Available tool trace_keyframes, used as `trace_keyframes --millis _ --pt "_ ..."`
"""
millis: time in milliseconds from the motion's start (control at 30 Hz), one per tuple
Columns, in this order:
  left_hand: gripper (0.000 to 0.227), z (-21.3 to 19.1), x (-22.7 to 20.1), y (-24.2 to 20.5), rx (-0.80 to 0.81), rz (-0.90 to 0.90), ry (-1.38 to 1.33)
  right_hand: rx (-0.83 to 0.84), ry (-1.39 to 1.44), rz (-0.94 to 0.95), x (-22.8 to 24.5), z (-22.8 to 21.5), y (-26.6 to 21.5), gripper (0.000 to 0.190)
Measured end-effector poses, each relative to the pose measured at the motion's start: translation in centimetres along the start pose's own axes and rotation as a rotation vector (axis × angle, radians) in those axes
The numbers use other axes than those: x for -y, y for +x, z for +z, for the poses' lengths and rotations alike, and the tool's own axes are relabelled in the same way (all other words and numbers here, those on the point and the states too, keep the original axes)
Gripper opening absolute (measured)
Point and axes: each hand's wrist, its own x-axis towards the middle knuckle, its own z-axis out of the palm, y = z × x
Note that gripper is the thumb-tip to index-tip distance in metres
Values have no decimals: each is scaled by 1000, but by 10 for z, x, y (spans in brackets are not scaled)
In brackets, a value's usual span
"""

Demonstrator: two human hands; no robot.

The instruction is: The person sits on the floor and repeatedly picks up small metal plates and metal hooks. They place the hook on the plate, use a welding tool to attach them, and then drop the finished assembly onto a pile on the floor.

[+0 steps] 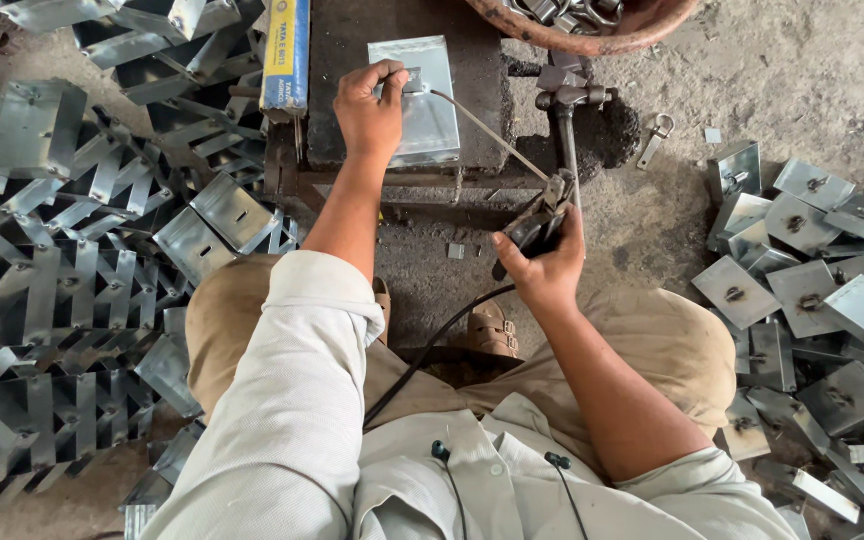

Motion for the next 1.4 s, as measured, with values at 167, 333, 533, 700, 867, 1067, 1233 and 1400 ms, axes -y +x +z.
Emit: trace_keyframes --millis 167,333,533,700,867,1067,1233,1400 --pt "10 0 -1 0 17 -19 19 3 -69 13 0 5 0 54" --pt "8 -1 -1 1 48 -27 51 14 -11 22 0 8 2 55" --pt "9 -1 0 0 30 -24 35 5 -111 20 -3 8 1 56" --pt "8 -1 2 0 29 -16 43 4 -102 3 -5 10 0 57" --pt "8 0 4 -1 12 -5 46 -3 -145 8 -6 12 0 49" --pt "10 -4 2 -2 17 0 34 8 -147 -63 -13 12 0 46" --pt "8 -3 3 -2 33 -18 9 -1 -171 -32 -9 12 0 46" --pt "7 -3 7 -2 42 17 51 11 -142 -102 -10 13 -1 45"
